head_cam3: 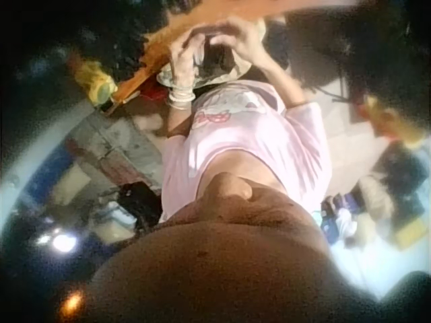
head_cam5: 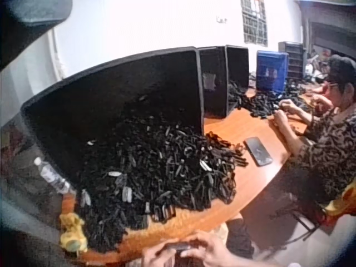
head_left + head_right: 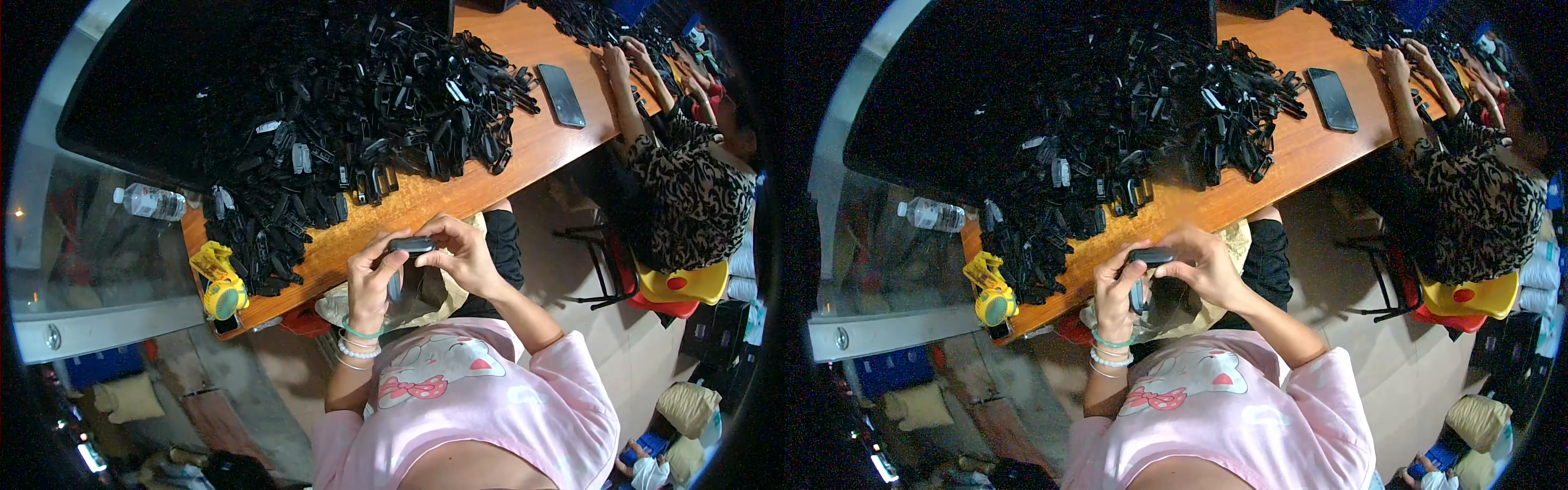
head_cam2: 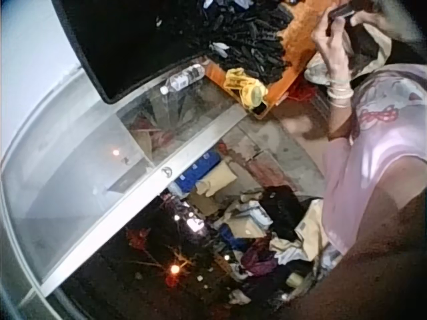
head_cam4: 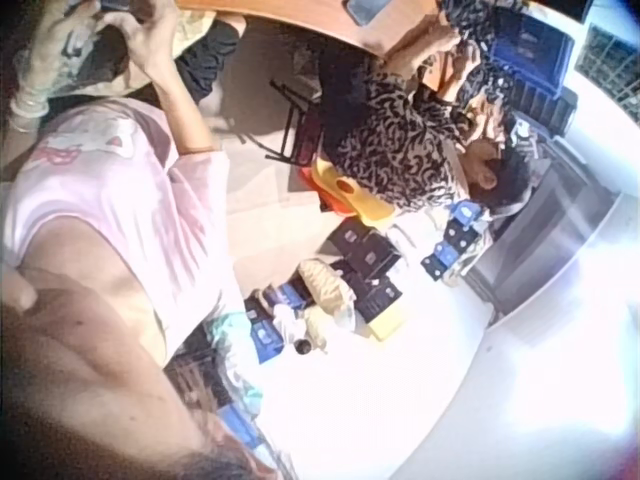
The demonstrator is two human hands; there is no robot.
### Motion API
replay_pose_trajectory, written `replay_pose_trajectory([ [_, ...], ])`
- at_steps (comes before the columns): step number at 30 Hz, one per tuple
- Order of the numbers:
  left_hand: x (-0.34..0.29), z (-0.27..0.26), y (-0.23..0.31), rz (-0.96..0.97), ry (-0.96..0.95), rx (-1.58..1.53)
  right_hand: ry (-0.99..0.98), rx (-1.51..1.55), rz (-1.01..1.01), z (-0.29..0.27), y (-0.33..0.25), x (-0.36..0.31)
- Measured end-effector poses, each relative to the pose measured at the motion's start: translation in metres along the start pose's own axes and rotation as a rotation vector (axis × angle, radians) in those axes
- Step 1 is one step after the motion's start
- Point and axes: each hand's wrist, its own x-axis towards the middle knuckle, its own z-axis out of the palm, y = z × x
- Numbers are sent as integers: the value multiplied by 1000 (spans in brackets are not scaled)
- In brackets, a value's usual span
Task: The person repeatedly takes black plastic pieces from a pile on the table, snaps the components together by hand, and drops the assembled parts into a bag.
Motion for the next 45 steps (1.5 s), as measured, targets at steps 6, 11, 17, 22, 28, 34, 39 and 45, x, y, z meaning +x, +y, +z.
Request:
replay_pose_trajectory([
  [6,0,-8,-7,-20,-105,-160,-13,-126,-95,-5,3,1],
  [11,-17,-21,-50,491,-61,1037,-128,-388,-86,-11,24,6],
  [17,-15,-22,-69,617,-111,1224,102,-579,-195,1,54,56],
  [22,33,-30,-34,766,326,1265,193,-919,-57,18,55,86],
  [28,63,-41,-8,372,555,1557,148,-1032,-28,21,43,63],
  [34,58,-45,-22,698,480,1371,219,-617,-119,3,47,43],
  [39,26,-29,-25,337,239,348,-59,86,141,-1,28,24],
  [45,0,-27,-14,234,33,344,-222,104,112,10,-3,16],
])
